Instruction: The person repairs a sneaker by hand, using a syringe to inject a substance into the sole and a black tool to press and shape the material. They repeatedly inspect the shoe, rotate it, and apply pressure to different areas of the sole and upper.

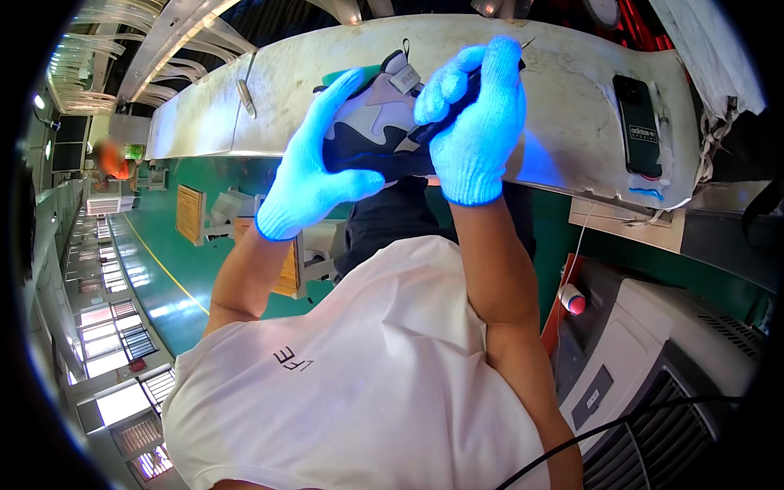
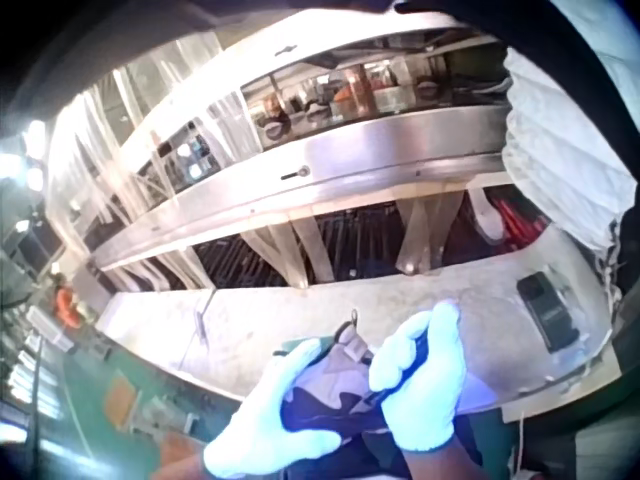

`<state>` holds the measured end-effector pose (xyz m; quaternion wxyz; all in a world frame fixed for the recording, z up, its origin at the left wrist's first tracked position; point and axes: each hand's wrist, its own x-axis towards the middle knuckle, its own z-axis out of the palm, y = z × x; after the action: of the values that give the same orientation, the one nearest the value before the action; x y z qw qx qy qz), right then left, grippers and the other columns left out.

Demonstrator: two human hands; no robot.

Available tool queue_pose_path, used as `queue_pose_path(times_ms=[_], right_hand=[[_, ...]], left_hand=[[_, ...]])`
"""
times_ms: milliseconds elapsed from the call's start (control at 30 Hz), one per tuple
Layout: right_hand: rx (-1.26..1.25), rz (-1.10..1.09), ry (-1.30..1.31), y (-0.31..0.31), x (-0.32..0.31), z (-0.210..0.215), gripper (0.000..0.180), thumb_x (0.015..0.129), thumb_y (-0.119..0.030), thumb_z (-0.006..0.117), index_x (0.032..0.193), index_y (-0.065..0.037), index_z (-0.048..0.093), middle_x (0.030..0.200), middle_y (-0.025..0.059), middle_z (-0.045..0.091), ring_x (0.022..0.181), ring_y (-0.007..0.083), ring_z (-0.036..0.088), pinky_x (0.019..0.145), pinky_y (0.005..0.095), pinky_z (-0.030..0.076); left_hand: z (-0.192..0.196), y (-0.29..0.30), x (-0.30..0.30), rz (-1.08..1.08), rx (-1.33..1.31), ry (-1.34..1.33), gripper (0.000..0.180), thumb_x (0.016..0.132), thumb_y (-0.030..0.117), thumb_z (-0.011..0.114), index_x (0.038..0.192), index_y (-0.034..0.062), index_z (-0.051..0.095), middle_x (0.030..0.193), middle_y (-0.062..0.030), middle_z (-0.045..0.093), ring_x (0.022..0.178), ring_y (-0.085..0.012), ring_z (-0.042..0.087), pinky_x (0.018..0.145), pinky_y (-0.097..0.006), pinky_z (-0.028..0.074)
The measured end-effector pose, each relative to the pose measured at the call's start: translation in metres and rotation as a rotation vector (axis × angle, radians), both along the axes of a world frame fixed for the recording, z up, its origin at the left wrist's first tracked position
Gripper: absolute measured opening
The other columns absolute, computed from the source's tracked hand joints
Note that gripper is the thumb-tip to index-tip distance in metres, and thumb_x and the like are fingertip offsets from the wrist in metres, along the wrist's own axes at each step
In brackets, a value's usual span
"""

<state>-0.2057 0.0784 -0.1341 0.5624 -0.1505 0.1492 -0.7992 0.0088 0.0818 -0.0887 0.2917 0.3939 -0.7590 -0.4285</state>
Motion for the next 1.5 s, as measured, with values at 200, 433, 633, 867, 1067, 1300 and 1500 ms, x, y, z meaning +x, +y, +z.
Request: queue_pose_path(times_ms=[200, 433, 633, 867, 1067, 1300, 1500], right_hand=[[-0.007, -0.035, 0.128, 0.003, 0.014, 0.006, 0.049, 0.116, -0.053, 0.059, 0.088, -0.013, 0.063, 0.066, 0.0026, 0.057, 0.054, 0.0203, 0.055, 0.052, 0.0384, 0.048], [-0.018, 0.29, 0.143, -0.009, -0.009, 0.009, 0.049, 0.114, -0.055, 0.062, 0.093, -0.011, 0.063, 0.066, 0.0032, 0.052, 0.052, 0.0182, 0.051, 0.05, 0.0371, 0.041], [0.208, 0.094, 0.302, -0.014, 0.018, 0.022, 0.041, 0.115, -0.046, 0.064, 0.092, -0.011, 0.06, 0.066, 0.0032, 0.053, 0.051, 0.0173, 0.049, 0.05, 0.0369, 0.041], [0.135, -0.028, 0.352, -0.008, 0.024, 0.023, 0.042, 0.117, -0.037, 0.062, 0.086, -0.009, 0.058, 0.065, 0.0039, 0.053, 0.052, 0.0174, 0.049, 0.051, 0.0355, 0.043], [0.091, -0.067, 0.437, -0.001, 0.035, 0.019, 0.043, 0.119, -0.039, 0.055, 0.088, -0.008, 0.056, 0.067, 0.0021, 0.048, 0.051, 0.0172, 0.045, 0.051, 0.036, 0.041], [-0.201, -0.186, 0.641, 0.03, 0.007, 0.021, 0.044, 0.114, -0.043, 0.051, 0.087, -0.009, 0.057, 0.074, 0.0045, 0.053, 0.061, 0.0178, 0.049, 0.062, 0.0332, 0.051], [0.239, -0.132, 1.947, 0.054, -0.028, 0.063, 0.054, 0.088, -0.023, 0.092, 0.134, 0.001, 0.074, 0.126, 0.0137, 0.08, 0.099, 0.0323, 0.079, 0.085, 0.0414, 0.065]], left_hand=[[0.003, 0.001, -0.002, 0.154, 0.175, 0.068, 0.099, 0.065, 0.002, 0.091, 0.159, 0.0069, 0.06, 0.146, -0.0129, 0.063, 0.137, -0.0275, 0.061, 0.121, -0.041, 0.049], [-0.012, -0.012, 0.009, 0.158, 0.201, 0.157, 0.098, 0.062, 0.004, 0.09, 0.157, 0.005, 0.064, 0.142, -0.0113, 0.068, 0.131, -0.0255, 0.065, 0.119, -0.038, 0.051], [-0.025, -0.023, 0.017, 0.139, 0.269, 0.254, 0.102, 0.062, 0.008, 0.091, 0.16, 0.0066, 0.061, 0.143, -0.0123, 0.066, 0.132, -0.026, 0.063, 0.12, -0.039, 0.048], [-0.028, -0.025, 0.018, 0.057, -0.003, 0.067, 0.119, 0.065, 0.013, 0.093, 0.172, 0.0129, 0.041, 0.146, -0.0179, 0.059, 0.136, -0.0355, 0.06, 0.12, -0.044, 0.049], [-0.022, -0.023, 0.008, 0.177, -0.075, -0.196, 0.13, 0.063, 0.019, 0.095, 0.176, 0.0178, 0.03, 0.146, -0.0244, 0.057, 0.132, -0.0447, 0.062, 0.111, -0.05, 0.056], [-0.02, -0.018, 0.007, 0.289, -0.019, -0.312, 0.127, 0.063, 0.009, 0.094, 0.175, 0.009, 0.034, 0.152, -0.017, 0.062, 0.138, -0.0342, 0.064, 0.119, -0.044, 0.052], [-0.044, -0.015, 0.007, 0.27, -0.14, -0.125, 0.125, 0.064, 0.01, 0.092, 0.175, 0.0086, 0.034, 0.149, -0.0157, 0.061, 0.136, -0.0344, 0.063, 0.12, -0.044, 0.051]])
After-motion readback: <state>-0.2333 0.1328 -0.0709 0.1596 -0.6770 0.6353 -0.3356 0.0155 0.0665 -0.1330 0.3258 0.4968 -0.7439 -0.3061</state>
